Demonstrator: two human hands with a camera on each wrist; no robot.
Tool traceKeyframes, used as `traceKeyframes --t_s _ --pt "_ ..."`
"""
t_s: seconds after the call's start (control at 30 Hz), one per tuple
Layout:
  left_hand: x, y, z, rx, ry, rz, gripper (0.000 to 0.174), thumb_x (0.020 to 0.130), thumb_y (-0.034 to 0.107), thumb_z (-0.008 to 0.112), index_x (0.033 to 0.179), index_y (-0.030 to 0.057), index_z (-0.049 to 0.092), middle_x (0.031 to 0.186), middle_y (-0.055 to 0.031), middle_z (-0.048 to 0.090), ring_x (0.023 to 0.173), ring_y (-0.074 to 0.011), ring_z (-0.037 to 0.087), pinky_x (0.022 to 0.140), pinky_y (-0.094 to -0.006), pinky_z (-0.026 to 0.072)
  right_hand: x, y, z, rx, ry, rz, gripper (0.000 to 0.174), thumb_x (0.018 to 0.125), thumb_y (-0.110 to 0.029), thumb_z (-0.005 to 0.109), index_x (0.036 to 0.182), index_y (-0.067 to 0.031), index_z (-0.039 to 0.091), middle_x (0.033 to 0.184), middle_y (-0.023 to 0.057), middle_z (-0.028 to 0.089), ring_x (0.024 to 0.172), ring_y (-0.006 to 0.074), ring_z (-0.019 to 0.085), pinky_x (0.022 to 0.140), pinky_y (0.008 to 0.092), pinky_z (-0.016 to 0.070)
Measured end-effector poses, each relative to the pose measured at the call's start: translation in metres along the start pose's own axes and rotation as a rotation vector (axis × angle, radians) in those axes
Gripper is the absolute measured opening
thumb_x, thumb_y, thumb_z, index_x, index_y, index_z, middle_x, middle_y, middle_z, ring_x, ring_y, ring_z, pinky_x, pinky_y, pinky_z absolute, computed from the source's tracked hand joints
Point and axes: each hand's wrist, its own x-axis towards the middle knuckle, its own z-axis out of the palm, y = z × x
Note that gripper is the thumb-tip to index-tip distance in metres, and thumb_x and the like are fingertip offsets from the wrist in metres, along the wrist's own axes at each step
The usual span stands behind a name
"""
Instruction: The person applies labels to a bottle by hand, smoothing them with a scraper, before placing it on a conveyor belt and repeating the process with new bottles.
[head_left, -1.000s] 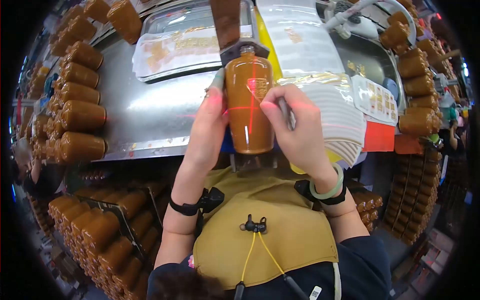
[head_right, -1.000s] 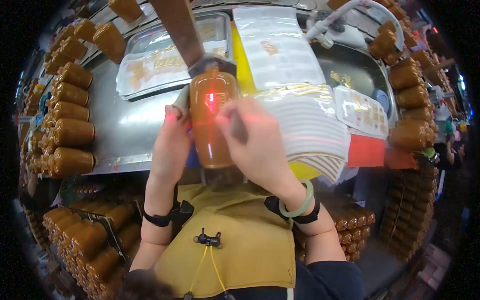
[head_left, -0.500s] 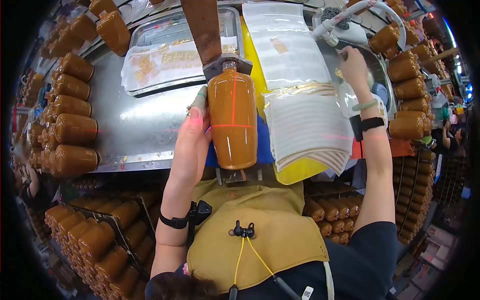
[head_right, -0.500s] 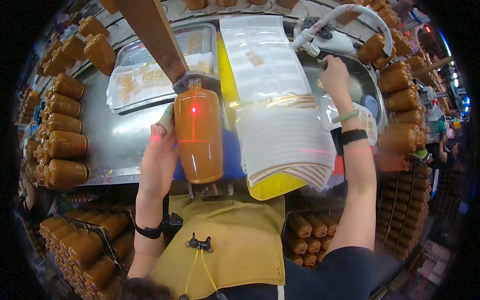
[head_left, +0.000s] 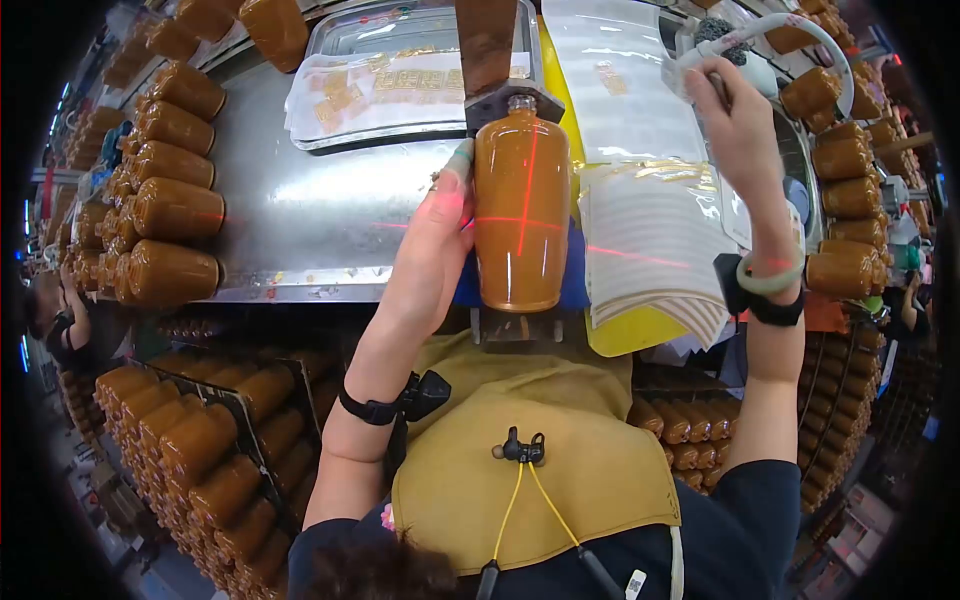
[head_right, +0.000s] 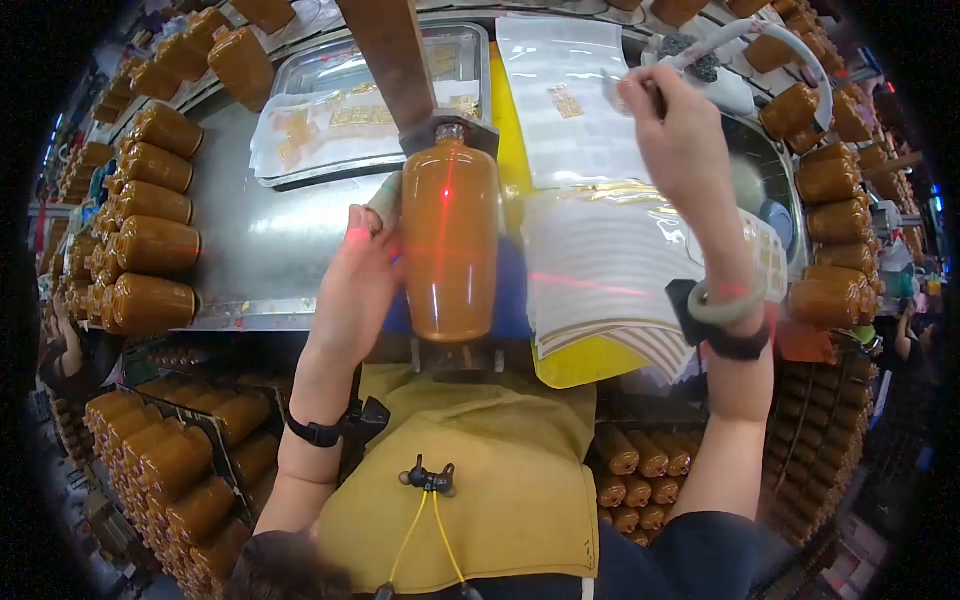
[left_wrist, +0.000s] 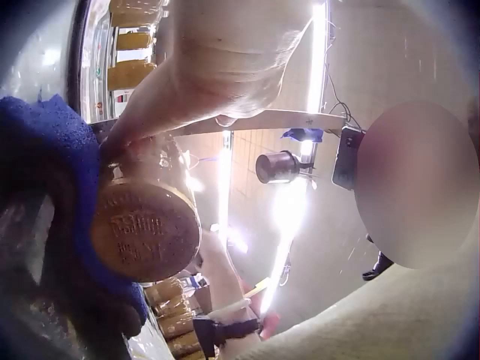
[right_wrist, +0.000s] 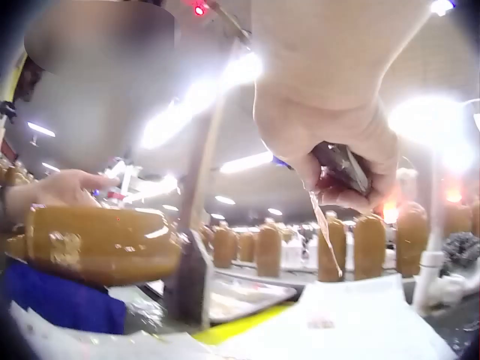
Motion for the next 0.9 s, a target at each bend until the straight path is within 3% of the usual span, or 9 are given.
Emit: traceKeyframes --t_s 0.07,0.2,0.3,0.4,0.47,0.53,0.57,0.67,0.9 --pt "-0.001 0.003 0.001 0.007 -0.021 0.016 0.075 0.111 0.054 0.032 0.160 -0.0021 0.024 0.158 -0.0154 0.042 0.145 -0.0241 0.042 0.118 -0.0411 0.0342 -0.032 -0.045 0.015 0.049 0.038 -0.280 0.017 0.090 -0.014 0.072 0.100 -0.0017 0.067 0.082 0.0143 0.068 0.071 0.0313 0.066 0.067 0.0371 0.0510" --pt "-0.005 0.002 0.002 0.003 0.023 0.010 0.068 0.112 0.049 0.033 0.157 -0.0017 0.031 0.152 -0.0141 0.048 0.140 -0.0219 0.048 0.115 -0.0389 0.0389 -0.093 -0.089 0.050 0.146 -0.131 -0.473 0.024 0.074 -0.003 0.073 0.094 -0.0079 0.061 0.087 0.0120 0.063 0.080 0.0332 0.066 0.069 0.0430 0.0526" --pt "-0.005 -0.003 -0.004 -0.031 0.055 -0.002 0.062 0.112 0.045 0.040 0.152 -0.0021 0.038 0.144 -0.0127 0.055 0.133 -0.0196 0.054 0.112 -0.0365 0.0422 -0.114 -0.090 0.065 0.070 -0.204 -0.509 0.019 0.083 -0.006 0.078 0.095 -0.0057 0.063 0.085 0.0115 0.063 0.078 0.0327 0.064 0.069 0.0413 0.0534" --pt "0.001 -0.010 -0.007 -0.033 0.059 0.011 0.056 0.108 0.035 0.053 0.148 -0.0038 0.042 0.135 -0.0121 0.060 0.127 -0.0179 0.057 0.109 -0.0347 0.0454 -0.117 -0.083 0.066 0.201 -0.184 -0.512 0.027 0.080 -0.013 0.079 0.100 -0.0089 0.061 0.090 0.0111 0.063 0.084 0.0338 0.065 0.069 0.0433 0.0534" --pt "0.001 -0.009 -0.005 -0.009 0.073 0.035 0.055 0.106 0.028 0.062 0.146 -0.0049 0.043 0.132 -0.0121 0.062 0.125 -0.0174 0.058 0.107 -0.0341 0.0471 -0.107 -0.078 0.063 0.310 -0.107 -0.495 0.026 0.087 -0.019 0.079 0.103 -0.0083 0.062 0.087 0.0097 0.063 0.080 0.0282 0.066 0.068 0.0390 0.0521" --pt "-0.002 0.000 0.003 0.143 0.062 0.020 0.063 0.097 0.015 0.073 0.146 -0.0073 0.041 0.133 -0.0141 0.060 0.125 -0.0180 0.058 0.105 -0.0345 0.0494 -0.091 -0.080 0.049 0.420 -0.220 0.010 0.031 0.090 -0.026 0.079 0.106 -0.0056 0.061 0.081 0.0048 0.060 0.075 0.0179 0.060 0.067 0.0328 0.0494" --pt "-0.003 -0.001 0.006 0.238 0.119 0.017 0.064 0.091 0.004 0.076 0.146 -0.0030 0.044 0.138 -0.0108 0.058 0.127 -0.0172 0.057 0.108 -0.0349 0.0458 -0.085 -0.073 0.058 0.420 -0.218 0.011 0.031 0.090 -0.026 0.079 0.106 -0.0056 0.061 0.081 0.0048 0.060 0.075 0.0179 0.060 0.067 0.0328 0.0494" --pt "-0.004 -0.004 0.009 0.178 0.102 0.048 0.068 0.090 0.004 0.078 0.148 -0.0029 0.042 0.140 -0.0108 0.056 0.129 -0.0174 0.056 0.109 -0.0349 0.0443 -0.080 -0.051 0.093 0.583 -0.219 0.137 0.051 0.088 -0.035 0.082 0.110 0.0003 0.053 0.091 0.0020 0.054 0.079 0.0094 0.050 0.071 0.0256 0.0461" --pt "-0.004 -0.002 0.004 0.143 0.074 0.003 0.073 0.090 0.005 0.077 0.152 -0.0032 0.038 0.142 -0.0109 0.055 0.131 -0.0175 0.053 0.112 -0.0355 0.0424 -0.085 -0.060 0.095 0.964 -0.302 0.256 0.042 0.091 -0.022 0.082 0.108 -0.0004 0.050 0.096 0.0038 0.058 0.085 0.0077 0.057 0.073 0.0235 0.0486"
